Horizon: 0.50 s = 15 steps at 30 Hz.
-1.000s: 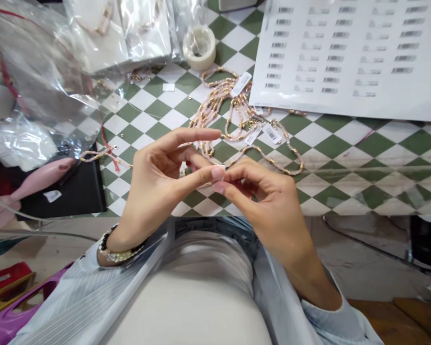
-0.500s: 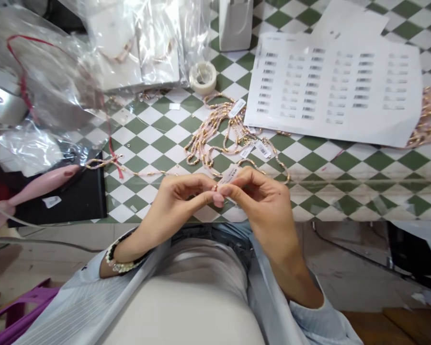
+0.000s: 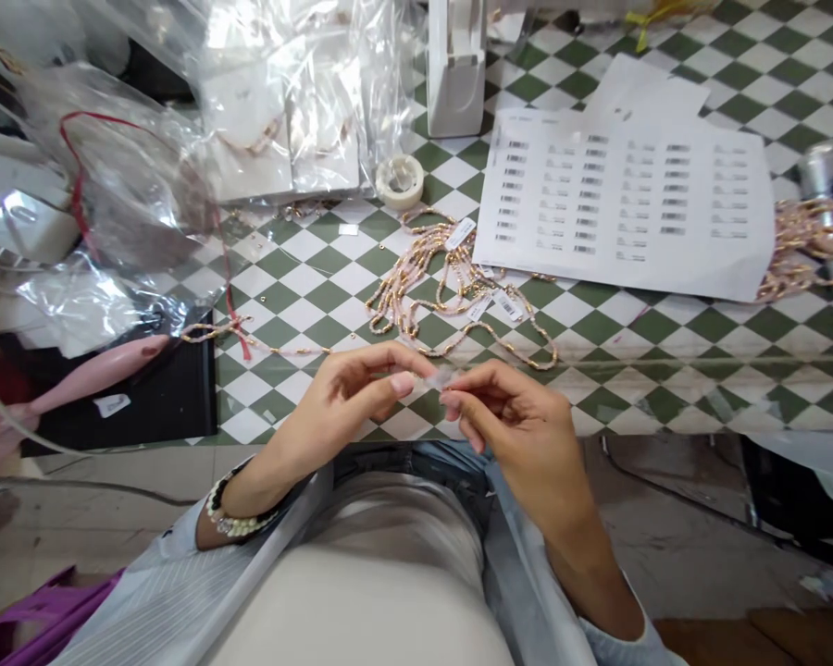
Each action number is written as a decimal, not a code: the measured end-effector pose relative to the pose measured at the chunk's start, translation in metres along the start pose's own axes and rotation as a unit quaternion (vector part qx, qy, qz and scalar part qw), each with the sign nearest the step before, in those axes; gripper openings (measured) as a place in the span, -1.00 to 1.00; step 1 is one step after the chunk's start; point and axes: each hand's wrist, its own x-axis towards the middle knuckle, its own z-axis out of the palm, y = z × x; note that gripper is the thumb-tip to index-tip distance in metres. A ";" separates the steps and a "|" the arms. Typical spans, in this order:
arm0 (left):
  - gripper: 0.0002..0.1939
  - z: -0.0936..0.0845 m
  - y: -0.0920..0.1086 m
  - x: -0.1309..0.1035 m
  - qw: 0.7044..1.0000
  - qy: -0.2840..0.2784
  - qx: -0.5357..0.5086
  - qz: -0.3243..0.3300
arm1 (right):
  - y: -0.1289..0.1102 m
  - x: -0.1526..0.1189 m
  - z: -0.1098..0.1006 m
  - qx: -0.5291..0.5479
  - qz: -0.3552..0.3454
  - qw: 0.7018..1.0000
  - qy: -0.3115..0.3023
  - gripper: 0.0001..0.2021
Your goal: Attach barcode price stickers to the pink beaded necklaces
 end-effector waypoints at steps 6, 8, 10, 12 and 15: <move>-0.75 0.000 -0.008 -0.001 0.991 0.025 0.119 0.051 | -0.001 -0.010 -0.020 -0.179 -0.024 0.982 0.053 -0.77; -0.70 -0.010 -0.005 -0.007 0.971 0.037 0.218 0.090 | 0.000 -0.012 -0.034 -0.232 -0.031 0.969 0.082 -0.82; -0.75 -0.026 0.002 -0.018 0.936 0.053 0.328 0.118 | 0.001 -0.012 -0.050 -0.282 -0.036 0.953 0.109 -0.87; -0.81 -0.046 0.012 -0.034 0.899 0.081 0.411 0.130 | 0.002 -0.013 -0.066 -0.317 -0.035 0.940 0.125 -0.89; -0.89 -0.079 0.030 -0.063 0.862 0.110 0.473 0.144 | 0.003 -0.014 -0.085 -0.349 -0.029 0.925 0.145 -0.87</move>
